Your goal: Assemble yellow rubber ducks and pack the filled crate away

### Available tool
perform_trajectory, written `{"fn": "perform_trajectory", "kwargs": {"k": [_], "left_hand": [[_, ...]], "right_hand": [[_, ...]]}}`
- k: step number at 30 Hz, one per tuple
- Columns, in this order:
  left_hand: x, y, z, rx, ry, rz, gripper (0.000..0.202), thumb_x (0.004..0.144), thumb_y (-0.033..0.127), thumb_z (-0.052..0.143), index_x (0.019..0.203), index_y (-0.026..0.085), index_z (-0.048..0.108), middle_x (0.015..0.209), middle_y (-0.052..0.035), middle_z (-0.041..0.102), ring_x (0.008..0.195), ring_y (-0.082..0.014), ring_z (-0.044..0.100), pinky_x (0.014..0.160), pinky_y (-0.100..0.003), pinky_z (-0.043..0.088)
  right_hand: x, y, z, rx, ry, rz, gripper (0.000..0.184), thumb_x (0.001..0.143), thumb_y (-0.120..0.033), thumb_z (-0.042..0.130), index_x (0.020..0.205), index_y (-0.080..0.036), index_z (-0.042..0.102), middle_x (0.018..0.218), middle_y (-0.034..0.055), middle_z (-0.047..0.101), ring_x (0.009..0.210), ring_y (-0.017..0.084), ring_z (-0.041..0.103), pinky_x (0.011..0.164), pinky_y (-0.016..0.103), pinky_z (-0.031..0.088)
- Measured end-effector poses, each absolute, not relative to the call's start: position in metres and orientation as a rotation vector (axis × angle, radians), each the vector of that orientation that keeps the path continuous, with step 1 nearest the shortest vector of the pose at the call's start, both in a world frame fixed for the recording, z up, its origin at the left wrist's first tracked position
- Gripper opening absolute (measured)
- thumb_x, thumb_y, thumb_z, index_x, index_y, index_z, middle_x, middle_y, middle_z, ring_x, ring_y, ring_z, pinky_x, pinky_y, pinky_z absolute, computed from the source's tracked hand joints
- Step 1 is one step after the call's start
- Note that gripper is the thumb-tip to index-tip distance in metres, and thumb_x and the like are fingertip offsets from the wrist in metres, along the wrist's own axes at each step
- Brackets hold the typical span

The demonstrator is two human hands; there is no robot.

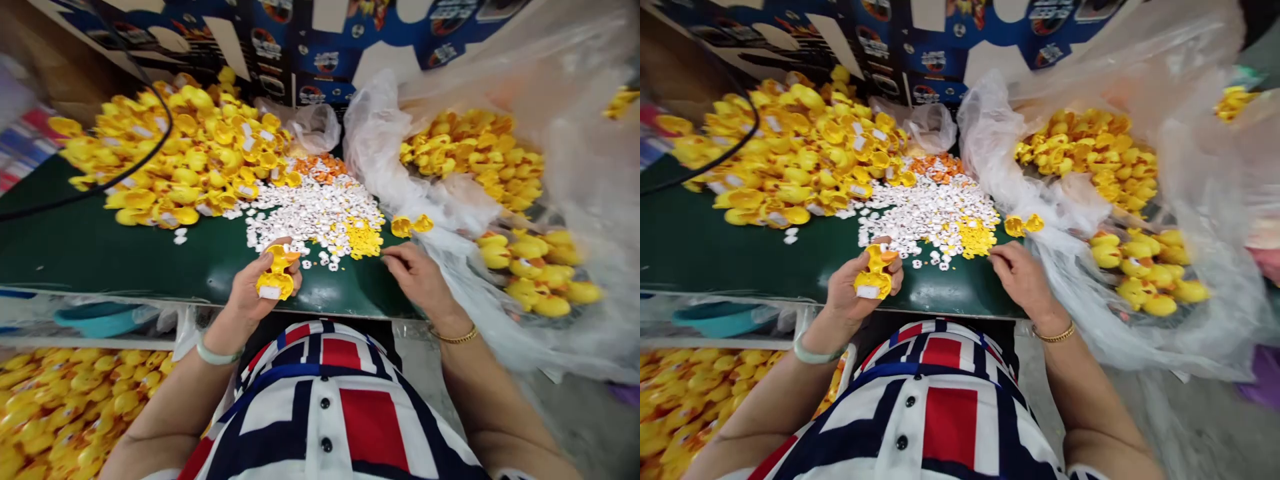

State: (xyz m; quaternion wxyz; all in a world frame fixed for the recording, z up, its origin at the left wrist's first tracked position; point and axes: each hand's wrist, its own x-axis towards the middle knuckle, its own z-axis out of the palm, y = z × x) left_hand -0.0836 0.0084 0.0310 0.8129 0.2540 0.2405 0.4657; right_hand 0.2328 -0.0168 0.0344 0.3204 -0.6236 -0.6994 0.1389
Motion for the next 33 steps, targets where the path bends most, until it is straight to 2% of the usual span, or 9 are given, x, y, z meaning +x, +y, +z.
{"fn": "perform_trajectory", "kwargs": {"k": [5, 11, 16, 20, 24, 28, 33], "left_hand": [[-0.059, 0.018, 0.035, 0.559, 0.499, 0.927, 0.040, 0.082, 0.038, 0.066, 0.117, 0.021, 0.060, 0.079, -0.0063, 0.063, 0.063, -0.0203, 0.062, 0.053, -0.030, 0.049], [-0.024, 0.028, 0.035, 0.567, 0.464, 0.874, 0.035, 0.080, 0.039, 0.067, 0.110, 0.021, 0.062, 0.077, -0.0056, 0.063, 0.060, -0.0200, 0.062, 0.051, -0.029, 0.048], [-0.012, 0.034, 0.036, 0.560, 0.496, 0.889, 0.044, 0.086, 0.049, 0.061, 0.119, 0.019, 0.059, 0.079, -0.0064, 0.064, 0.061, -0.0193, 0.063, 0.052, -0.029, 0.050], [-0.007, 0.037, 0.039, 0.526, 0.558, 0.892, 0.043, 0.090, 0.054, 0.054, 0.113, 0.018, 0.059, 0.075, -0.0056, 0.063, 0.059, -0.0199, 0.063, 0.050, -0.029, 0.050], [-0.003, 0.043, 0.039, 0.480, 0.577, 0.909, 0.041, 0.092, 0.054, 0.049, 0.110, 0.018, 0.059, 0.077, -0.0066, 0.064, 0.060, -0.0207, 0.064, 0.050, -0.030, 0.051], [-0.002, 0.049, 0.034, 0.500, 0.587, 0.888, 0.042, 0.091, 0.051, 0.053, 0.116, 0.018, 0.058, 0.080, -0.0071, 0.065, 0.062, -0.0214, 0.066, 0.052, -0.031, 0.052], [0.001, 0.048, 0.032, 0.504, 0.730, 0.938, 0.041, 0.088, 0.050, 0.059, 0.115, 0.018, 0.058, 0.074, -0.0044, 0.063, 0.061, -0.0204, 0.067, 0.051, -0.028, 0.052]], "right_hand": [[0.283, -0.055, 0.047, -1.810, -1.634, 0.161, 0.013, 0.089, -0.027, 0.059, 0.095, -0.021, 0.069, 0.087, 0.0022, 0.066, 0.082, 0.018, 0.063, 0.076, 0.032, 0.050], [0.259, -0.051, 0.024, -1.813, -2.015, 0.208, 0.018, 0.095, -0.024, 0.053, 0.102, -0.022, 0.070, 0.096, 0.0038, 0.068, 0.090, 0.019, 0.066, 0.077, 0.032, 0.050], [0.227, -0.017, 0.013, -1.719, -2.284, 0.140, 0.020, 0.098, -0.028, 0.051, 0.106, -0.022, 0.069, 0.101, 0.0057, 0.066, 0.093, 0.019, 0.063, 0.073, 0.030, 0.048], [0.215, 0.004, 0.014, -1.737, -2.374, 0.159, 0.019, 0.098, -0.032, 0.053, 0.103, -0.022, 0.069, 0.099, 0.0055, 0.066, 0.091, 0.019, 0.062, 0.069, 0.029, 0.045], [0.214, 0.015, 0.015, -1.747, -2.361, 0.308, 0.018, 0.098, -0.026, 0.053, 0.098, -0.019, 0.069, 0.097, 0.0060, 0.066, 0.089, 0.018, 0.062, 0.075, 0.028, 0.046], [0.219, 0.025, 0.013, -1.767, -2.319, 0.470, 0.013, 0.095, -0.020, 0.054, 0.095, -0.017, 0.067, 0.097, 0.0063, 0.068, 0.087, 0.018, 0.063, 0.079, 0.028, 0.047], [0.210, 0.019, 0.017, -1.628, -2.320, 0.283, 0.015, 0.094, -0.017, 0.050, 0.094, -0.016, 0.065, 0.094, 0.0090, 0.067, 0.084, 0.019, 0.062, 0.076, 0.030, 0.048]]}}
